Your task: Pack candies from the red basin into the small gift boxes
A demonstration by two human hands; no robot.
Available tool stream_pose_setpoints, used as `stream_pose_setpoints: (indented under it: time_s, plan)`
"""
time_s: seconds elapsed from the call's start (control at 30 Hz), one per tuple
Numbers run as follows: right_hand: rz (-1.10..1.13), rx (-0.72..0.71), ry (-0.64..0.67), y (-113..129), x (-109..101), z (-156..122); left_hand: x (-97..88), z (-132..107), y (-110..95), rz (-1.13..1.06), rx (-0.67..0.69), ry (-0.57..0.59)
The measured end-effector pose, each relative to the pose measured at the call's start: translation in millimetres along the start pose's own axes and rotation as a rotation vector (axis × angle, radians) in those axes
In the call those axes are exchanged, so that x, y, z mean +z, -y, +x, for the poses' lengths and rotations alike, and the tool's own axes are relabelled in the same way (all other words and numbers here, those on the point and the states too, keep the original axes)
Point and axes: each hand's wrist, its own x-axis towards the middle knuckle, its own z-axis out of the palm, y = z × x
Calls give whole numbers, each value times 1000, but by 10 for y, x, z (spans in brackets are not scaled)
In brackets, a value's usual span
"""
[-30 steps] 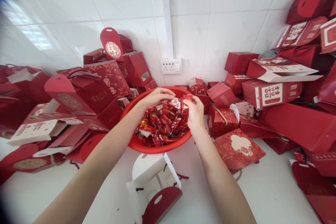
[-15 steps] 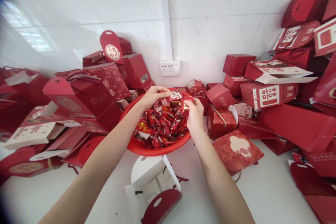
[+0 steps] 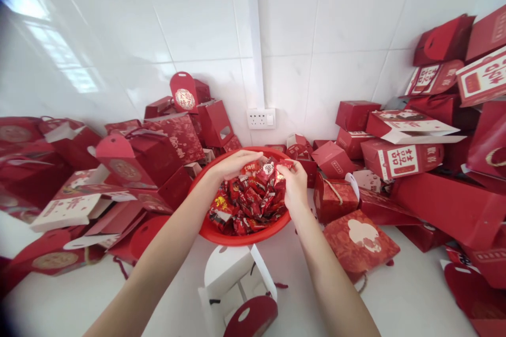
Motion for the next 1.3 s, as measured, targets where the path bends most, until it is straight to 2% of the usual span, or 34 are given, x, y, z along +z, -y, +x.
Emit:
stream_pose_setpoints:
  time_s: [0.13,0.23,0.4,0.57,0.7,0.87,0.93,1.1,1.2,1.3]
  plan:
    - [-42,-21,112,83,65,-100,59,-251,-10,1,60,-57]
    - [-150,-36,280,205,115,-236,86,-540,17,8,125,-61]
    - [-391,-58,581,537,177,-567,132,-1092,-38,69,138,-67]
    - [-651,-241,812,903,169,-897,185,-1488,-186,121,133,56]
    - [-828,-344,838,1084,131,-1073,267,-1609,-225,321,214,113]
    - [-870,-388,797,1183,105,-1177,410,-1629,-201,551,254,369]
    - [-877,-377,783,1206,103,-1198,427,-1634,-200,638,257,408]
    - [-918,-387,797,1240,94,-1239,355,-1707,-238,821,261,345]
    - [-978,-399,861,1222,81,-1270,313,-1786,-272,956,150,300]
    - [-1097,-322,997,1176,80,-1306,290,-1851,-301,1062,53,255]
